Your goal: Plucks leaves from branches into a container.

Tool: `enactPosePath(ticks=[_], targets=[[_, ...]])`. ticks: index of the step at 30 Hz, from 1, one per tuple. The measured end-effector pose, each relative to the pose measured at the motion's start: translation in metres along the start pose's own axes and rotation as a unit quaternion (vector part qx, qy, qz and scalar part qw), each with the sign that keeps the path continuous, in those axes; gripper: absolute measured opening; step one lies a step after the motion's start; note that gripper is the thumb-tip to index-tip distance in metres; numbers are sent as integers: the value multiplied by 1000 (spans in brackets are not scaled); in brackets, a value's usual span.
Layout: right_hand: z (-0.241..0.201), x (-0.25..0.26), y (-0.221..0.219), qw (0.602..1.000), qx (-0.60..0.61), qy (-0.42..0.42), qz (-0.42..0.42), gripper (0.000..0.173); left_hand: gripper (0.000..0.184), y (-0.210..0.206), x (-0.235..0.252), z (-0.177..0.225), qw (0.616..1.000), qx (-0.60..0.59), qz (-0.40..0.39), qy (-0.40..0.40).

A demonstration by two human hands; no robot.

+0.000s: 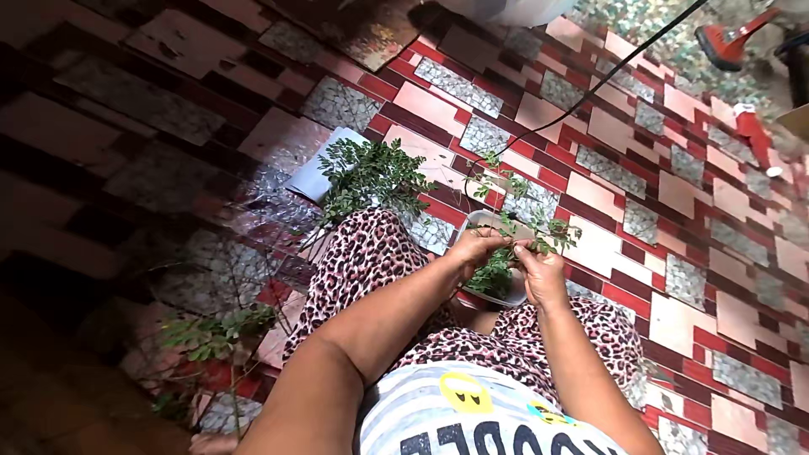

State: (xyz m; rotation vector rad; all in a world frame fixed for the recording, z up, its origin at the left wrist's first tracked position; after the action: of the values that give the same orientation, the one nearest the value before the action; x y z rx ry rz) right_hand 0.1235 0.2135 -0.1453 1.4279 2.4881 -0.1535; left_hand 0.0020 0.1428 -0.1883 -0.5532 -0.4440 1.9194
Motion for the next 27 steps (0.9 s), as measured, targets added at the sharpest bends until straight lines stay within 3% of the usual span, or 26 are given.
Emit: enactPosePath(ticks=[4, 12, 16, 21, 24, 27], targets=[[-1, -1, -2, 998, -54, 32, 9, 7, 19, 2, 2, -3, 1000, -18, -5, 7], [-16, -17, 3, 960, -195, 172, 106, 4, 17, -1, -1, -7, 1000, -24, 6, 19], [-18, -19, 7, 950, -240, 169, 102, 11, 16, 5, -1, -7, 1000, 1, -5, -5], [-11, -10, 9, 985, -139, 78, 67, 15, 19, -3, -3, -4, 999, 19, -30, 4], [-6, -5, 9, 992, -70, 82, 65, 18, 19, -6, -3, -4, 999, 24, -32, 10], [-8, -9, 9, 985, -77, 131, 81, 17, 18, -5, -3, -5, 999, 17, -21, 19]])
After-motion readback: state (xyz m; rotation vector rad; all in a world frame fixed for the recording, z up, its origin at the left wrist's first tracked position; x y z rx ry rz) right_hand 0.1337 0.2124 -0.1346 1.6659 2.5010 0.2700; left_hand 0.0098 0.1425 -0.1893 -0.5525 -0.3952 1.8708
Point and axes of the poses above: each hand's wrist, its own x-axis towards the middle knuckle, its own y-axis out of the back of the hand, z = x × y, the point moved 7 cm from there along x, towards the middle knuckle, and after that the axes turned 12 degrees about -y, right-handed, at the moved point
